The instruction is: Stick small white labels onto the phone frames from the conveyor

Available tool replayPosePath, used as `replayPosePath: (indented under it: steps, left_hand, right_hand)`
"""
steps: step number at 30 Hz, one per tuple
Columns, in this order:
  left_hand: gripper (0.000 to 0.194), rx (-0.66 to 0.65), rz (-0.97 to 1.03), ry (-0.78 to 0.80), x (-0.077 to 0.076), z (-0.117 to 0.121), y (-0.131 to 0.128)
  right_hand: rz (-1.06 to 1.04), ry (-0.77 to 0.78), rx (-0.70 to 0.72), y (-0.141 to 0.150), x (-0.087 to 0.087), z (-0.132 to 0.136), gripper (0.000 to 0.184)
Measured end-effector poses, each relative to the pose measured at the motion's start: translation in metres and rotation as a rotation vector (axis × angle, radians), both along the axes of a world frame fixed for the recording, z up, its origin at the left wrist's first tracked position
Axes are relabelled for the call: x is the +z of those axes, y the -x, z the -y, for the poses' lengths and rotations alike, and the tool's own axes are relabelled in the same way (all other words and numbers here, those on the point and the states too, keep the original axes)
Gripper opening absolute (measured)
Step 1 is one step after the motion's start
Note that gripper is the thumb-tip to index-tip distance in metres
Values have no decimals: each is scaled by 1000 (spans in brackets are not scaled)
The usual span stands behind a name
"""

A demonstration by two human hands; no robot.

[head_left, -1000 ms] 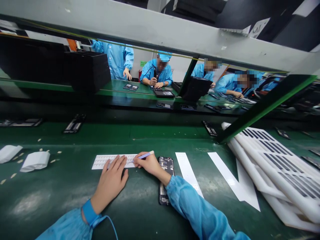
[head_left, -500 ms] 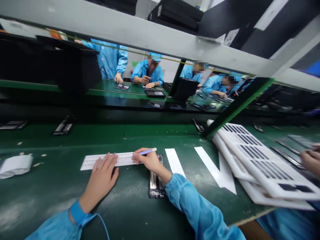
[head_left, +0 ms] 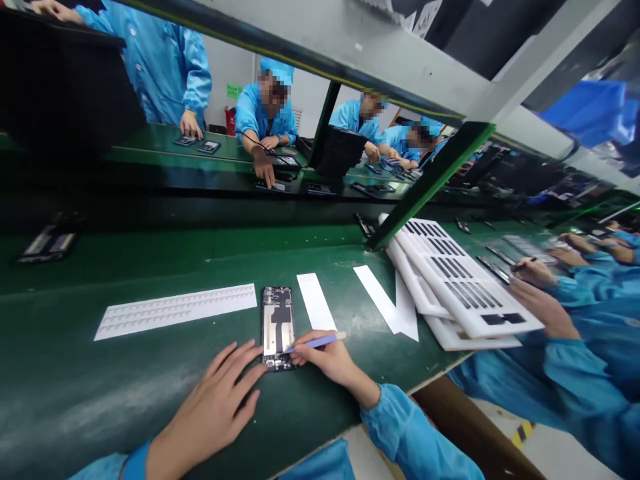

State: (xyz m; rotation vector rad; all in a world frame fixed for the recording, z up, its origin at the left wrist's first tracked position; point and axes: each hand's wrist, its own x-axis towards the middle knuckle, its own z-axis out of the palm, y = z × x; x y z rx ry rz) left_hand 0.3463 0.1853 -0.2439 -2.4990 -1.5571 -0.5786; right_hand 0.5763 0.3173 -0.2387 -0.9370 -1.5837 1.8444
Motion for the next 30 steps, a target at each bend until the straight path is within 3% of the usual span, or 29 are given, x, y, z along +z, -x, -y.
replayPosePath:
  steps: [20,30]
  left_hand:
    - [40,46,32,73,0,-1,0]
    - [48,44,28,82,-3,-2,1]
  right_hand:
    - [-16,29,89,-3,-5,-3,34]
    - [-25,31,100,-5,-9,-3,32]
